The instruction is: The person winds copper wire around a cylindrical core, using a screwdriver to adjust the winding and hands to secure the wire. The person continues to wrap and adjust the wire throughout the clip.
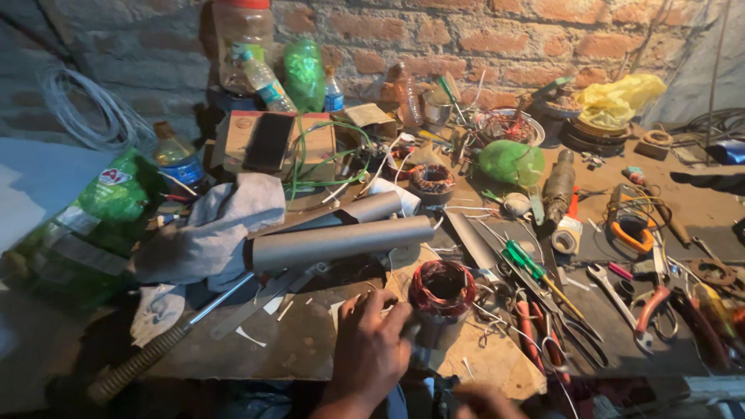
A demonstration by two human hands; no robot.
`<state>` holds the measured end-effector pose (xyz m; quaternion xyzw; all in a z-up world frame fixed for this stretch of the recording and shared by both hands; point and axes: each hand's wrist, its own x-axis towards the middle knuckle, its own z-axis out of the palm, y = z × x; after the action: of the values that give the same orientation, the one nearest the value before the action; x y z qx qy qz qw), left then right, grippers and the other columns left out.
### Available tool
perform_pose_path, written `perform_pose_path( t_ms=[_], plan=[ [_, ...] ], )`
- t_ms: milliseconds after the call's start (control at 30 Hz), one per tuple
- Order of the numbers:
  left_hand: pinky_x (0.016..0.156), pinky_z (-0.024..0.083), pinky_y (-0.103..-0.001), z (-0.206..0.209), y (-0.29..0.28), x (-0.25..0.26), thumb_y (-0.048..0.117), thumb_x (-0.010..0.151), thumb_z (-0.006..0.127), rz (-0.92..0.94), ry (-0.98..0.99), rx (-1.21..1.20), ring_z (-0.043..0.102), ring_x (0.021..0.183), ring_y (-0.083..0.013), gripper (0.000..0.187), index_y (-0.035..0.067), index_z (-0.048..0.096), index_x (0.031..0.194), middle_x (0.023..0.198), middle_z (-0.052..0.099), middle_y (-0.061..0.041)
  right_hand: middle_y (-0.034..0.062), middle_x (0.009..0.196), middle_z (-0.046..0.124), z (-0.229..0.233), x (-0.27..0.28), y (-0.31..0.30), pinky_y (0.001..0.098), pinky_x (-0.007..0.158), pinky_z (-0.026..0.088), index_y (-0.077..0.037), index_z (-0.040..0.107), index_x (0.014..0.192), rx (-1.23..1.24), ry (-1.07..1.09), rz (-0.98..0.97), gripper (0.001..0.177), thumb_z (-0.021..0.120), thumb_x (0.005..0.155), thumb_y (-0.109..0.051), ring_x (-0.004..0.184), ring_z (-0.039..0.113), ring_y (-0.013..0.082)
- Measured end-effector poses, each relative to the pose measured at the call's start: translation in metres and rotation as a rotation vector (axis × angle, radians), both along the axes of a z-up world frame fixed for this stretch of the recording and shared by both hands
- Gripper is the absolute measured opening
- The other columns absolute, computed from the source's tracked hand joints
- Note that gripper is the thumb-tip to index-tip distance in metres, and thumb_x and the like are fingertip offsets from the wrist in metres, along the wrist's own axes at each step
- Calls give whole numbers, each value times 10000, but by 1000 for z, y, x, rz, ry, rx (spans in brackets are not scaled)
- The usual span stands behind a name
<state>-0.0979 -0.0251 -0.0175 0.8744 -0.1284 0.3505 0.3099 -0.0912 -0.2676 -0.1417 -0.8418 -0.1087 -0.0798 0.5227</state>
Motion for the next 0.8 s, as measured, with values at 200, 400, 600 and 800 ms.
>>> perform_pose_path(
  t_ms=[200,400,600,800],
  plan=[
    [790,445,-454,7,-5,-12,173,818,768,-49,118,0,663,832,-291,138,114,728,936,919,671,-61,58,863,745,-1,-23,32,299,605,555,-116,732,1140,-6,130,42,407,784,736,-101,666,707,147],
    [722,502,-406,49,-10,-25,159,843,758,-139,105,142,679,792,-270,84,128,706,899,823,649,-61,60,872,740,130,-7,30,316,574,553,-122,751,1123,-228,-355,-69,451,823,678,-121,631,699,171],
    [918,455,-567,141,-18,-13,159,792,734,-142,-262,498,664,977,-264,91,115,661,822,914,649,-70,77,972,742,183,40,43,357,670,553,-97,750,911,-404,-763,136,220,776,692,-97,807,700,277],
    [927,443,-473,136,-5,-19,144,925,654,35,-438,-124,622,1008,-296,116,67,666,1011,1023,636,-103,86,663,694,163,67,36,281,539,470,-4,718,771,37,-153,156,147,769,864,-107,591,604,128]
  ],
)
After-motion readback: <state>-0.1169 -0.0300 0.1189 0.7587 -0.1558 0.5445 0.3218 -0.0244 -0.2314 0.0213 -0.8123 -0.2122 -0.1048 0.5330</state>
